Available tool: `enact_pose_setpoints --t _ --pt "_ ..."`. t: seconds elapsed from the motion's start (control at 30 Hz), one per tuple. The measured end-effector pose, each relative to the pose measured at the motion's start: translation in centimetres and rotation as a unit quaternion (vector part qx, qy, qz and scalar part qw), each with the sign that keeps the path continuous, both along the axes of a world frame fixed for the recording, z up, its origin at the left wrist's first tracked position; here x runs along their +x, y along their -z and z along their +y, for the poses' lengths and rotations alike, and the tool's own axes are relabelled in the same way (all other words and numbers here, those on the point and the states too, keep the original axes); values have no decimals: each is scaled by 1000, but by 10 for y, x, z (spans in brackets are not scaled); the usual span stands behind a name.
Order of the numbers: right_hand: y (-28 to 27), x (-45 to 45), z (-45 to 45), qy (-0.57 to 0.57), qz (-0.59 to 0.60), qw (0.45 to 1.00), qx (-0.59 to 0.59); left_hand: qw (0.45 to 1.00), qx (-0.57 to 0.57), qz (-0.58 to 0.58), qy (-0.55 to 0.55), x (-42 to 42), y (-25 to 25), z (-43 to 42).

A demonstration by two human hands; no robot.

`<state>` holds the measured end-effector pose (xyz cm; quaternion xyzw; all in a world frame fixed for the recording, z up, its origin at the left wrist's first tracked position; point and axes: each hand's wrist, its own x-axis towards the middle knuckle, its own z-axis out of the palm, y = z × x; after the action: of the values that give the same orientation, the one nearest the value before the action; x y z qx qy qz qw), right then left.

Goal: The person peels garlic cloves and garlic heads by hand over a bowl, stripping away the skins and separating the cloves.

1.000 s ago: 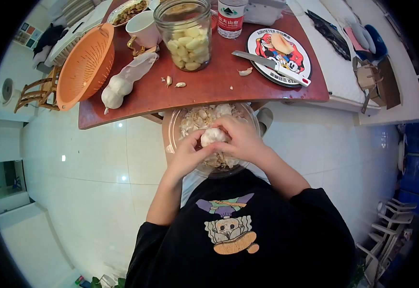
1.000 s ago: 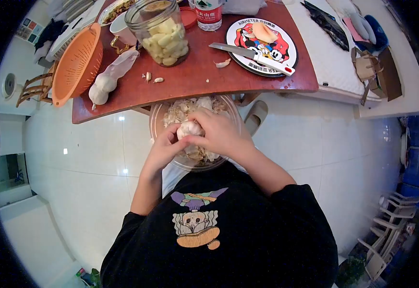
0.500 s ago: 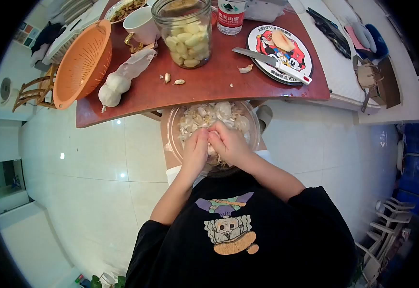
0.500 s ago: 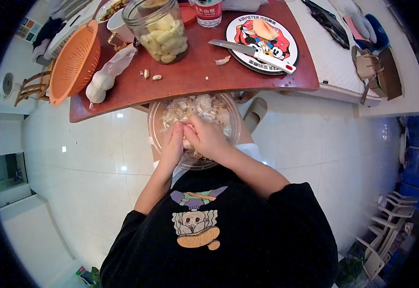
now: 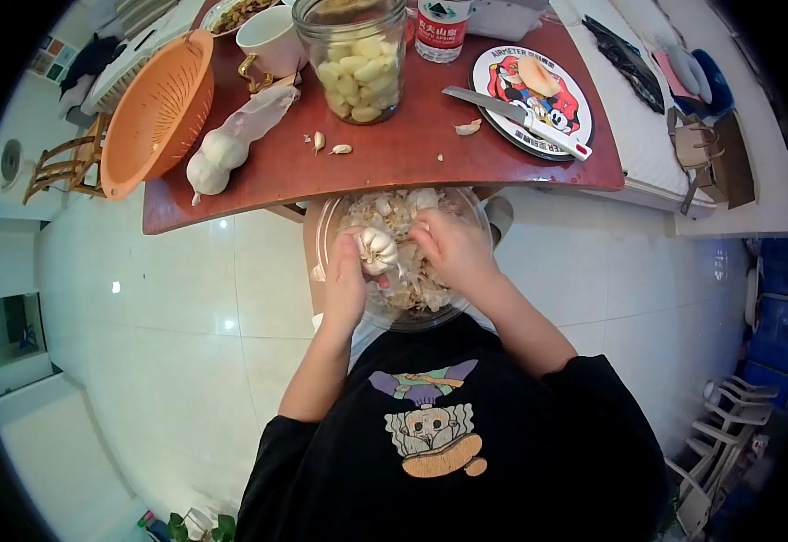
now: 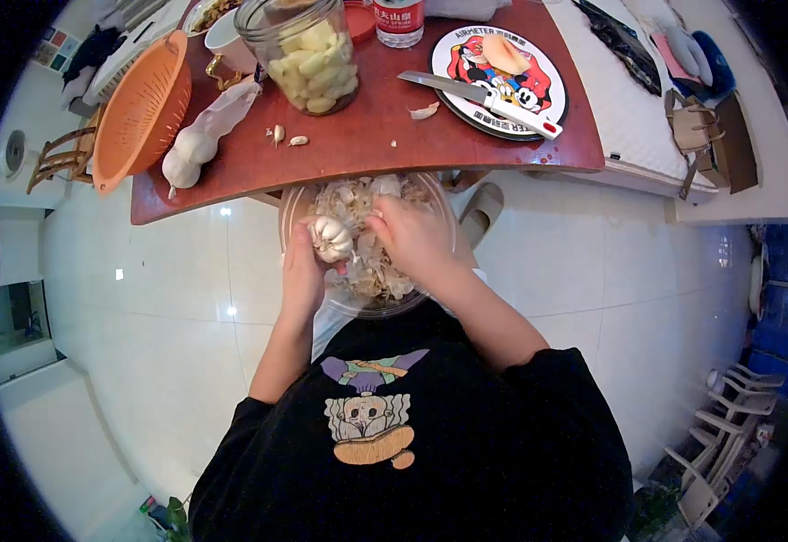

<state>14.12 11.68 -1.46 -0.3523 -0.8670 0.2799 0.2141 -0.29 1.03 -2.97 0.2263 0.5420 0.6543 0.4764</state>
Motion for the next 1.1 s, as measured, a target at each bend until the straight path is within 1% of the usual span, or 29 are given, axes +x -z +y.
enact_pose_setpoints --t 0.03,0.13,0.23,0.33,0.43,0.53,0.63,0.73,0.83,0.93,0.97,1.03,1.07,1.1 --pt "-4 2 0 -11 7 999 36 1000 -17 -22 14 -2 3 -1" --pt "-16 9 3 -18 -30 999 15 988 -19 -149 44 -8 3 -7" --pt "-12 13 12 3 30 999 -16 994 -39 -94 35 0 -16 -9" --pt "-13 14 20 -65 84 992 71 994 -29 -66 82 -5 -18 -11" --pt "-32 8 10 -131 117 984 -20 983 -51 10 174 -16 -15 -12" --pt "-35 1 4 -170 88 981 -28 984 -9 57 167 -9 -22 -10" --pt "-32 -3 1 -149 40 985 -72 993 1 -1 120 -7 -14 -10" --pt "-36 -6 -10 -96 -30 989 -108 997 -47 -18 60 -1 -18 -9" --pt "-23 -13 -25 -74 -15 995 -61 997 -27 51 45 13 -17 -5" --pt "-23 -15 -32 -56 59 996 24 999 -6 38 12 17 1 -1" --pt "-23 -15 -31 -61 65 995 35 999 -23 21 -16 22 3 -1" --pt "-21 -15 -28 -69 76 993 58 997 -33 -66 -18 24 -5 -1" --pt "-18 -14 -29 -67 62 995 37 993 -39 -110 -19 25 -8 -1" --pt "-14 -12 -31 -66 47 997 16 1000 -23 -7 -15 26 -11 -3"
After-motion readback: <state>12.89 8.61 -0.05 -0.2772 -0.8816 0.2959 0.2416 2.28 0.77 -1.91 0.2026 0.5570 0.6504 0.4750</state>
